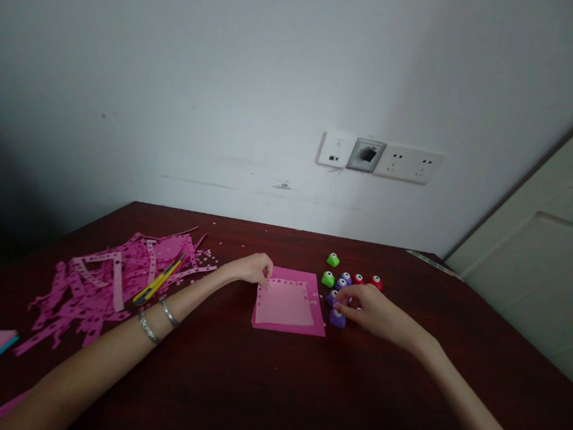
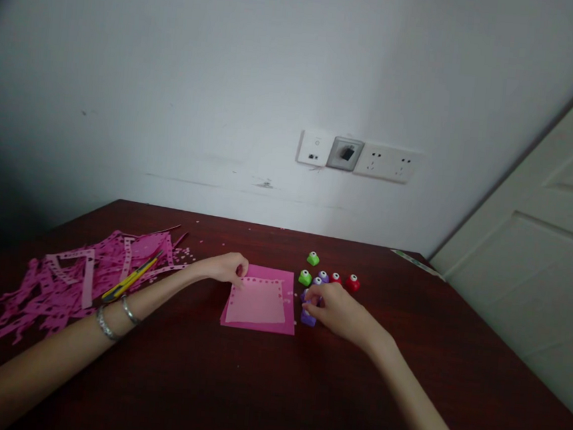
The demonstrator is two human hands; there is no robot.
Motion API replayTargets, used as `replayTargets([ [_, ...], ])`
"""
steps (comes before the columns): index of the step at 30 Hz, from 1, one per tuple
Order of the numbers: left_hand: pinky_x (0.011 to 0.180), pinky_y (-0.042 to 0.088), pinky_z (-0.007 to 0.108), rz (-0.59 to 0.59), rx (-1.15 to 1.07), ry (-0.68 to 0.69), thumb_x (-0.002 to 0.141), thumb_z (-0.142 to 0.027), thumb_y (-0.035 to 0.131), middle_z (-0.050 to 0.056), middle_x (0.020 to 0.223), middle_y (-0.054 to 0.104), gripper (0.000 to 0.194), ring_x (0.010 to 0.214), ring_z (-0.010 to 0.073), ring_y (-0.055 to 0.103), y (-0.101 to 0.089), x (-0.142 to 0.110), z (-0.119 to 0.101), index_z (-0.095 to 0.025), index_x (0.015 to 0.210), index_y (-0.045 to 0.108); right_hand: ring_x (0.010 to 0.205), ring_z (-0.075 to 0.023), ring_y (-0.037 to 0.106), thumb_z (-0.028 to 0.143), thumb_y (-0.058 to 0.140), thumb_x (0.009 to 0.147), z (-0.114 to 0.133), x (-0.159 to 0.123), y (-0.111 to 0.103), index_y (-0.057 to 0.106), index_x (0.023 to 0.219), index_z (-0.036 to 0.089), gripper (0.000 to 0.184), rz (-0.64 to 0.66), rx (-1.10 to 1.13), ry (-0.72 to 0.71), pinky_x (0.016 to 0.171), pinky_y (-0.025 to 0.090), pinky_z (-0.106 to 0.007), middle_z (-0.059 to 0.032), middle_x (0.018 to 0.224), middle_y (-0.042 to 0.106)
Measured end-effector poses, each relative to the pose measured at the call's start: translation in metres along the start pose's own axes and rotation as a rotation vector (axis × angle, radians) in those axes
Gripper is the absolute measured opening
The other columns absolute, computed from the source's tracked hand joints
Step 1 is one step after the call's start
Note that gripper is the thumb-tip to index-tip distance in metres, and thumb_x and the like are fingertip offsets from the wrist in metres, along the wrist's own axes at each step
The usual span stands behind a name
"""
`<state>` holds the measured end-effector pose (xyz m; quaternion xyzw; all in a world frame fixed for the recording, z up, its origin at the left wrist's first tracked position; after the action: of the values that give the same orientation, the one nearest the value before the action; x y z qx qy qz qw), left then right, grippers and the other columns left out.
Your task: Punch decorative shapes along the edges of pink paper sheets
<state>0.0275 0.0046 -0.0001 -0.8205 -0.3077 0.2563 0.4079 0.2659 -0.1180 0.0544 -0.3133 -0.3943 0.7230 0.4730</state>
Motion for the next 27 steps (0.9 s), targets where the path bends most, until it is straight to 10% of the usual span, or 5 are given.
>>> replayTargets([
  [9, 0.062, 0.038, 0.025, 0.024, -0.584, 0.182, 0.059, -0.031, 0.071, -0.001, 0.063, 0.059, 0.024, 0.061, 0.0088, 0.052, -0.032, -0.018, -0.028, -0.013, 0.072, 0.060, 0.043, -0.0079, 0.048, 0.040, 0.052, 0.080, -0.003, 0.007, 0.005, 0.057, 0.107, 0.014, 0.038, -0.039, 0.399, 0.116, 0.039, 0.043, -0.021, -0.0013, 0.070, 0.057],
  [17, 0.060, 0.035, 0.025, -0.036, -0.664, 0.217, 0.061, -0.030, 0.072, 0.000, 0.064, 0.058, 0.024, 0.059, 0.0085, 0.050, -0.038, -0.022, -0.034, -0.013, 0.072, 0.060, 0.064, -0.0130, 0.057, 0.037, 0.062, 0.073, 0.007, 0.007, 0.012, 0.062, 0.095, 0.013, 0.032, 0.067, 0.692, 0.019, 0.037, 0.046, -0.016, -0.0057, 0.078, 0.060],
  [27, 0.051, 0.032, 0.022, -0.158, -0.699, 0.168, 0.066, -0.034, 0.068, 0.005, 0.076, 0.061, 0.038, 0.062, 0.0091, 0.050, -0.040, -0.024, -0.034, -0.011, 0.093, 0.059, 0.032, -0.0035, 0.041, 0.046, 0.060, 0.073, -0.006, 0.013, 0.015, 0.060, 0.077, 0.014, 0.032, -0.151, 0.635, 0.102, 0.029, 0.032, -0.016, 0.0025, 0.055, 0.055],
])
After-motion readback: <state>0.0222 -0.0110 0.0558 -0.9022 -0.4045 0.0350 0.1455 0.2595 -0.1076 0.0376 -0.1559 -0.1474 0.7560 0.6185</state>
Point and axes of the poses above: each hand's wrist, its own x-axis towards the middle knuckle, its own y-axis out of the palm, z = x × y, the point moved 3 cm from there along x, towards the middle knuckle
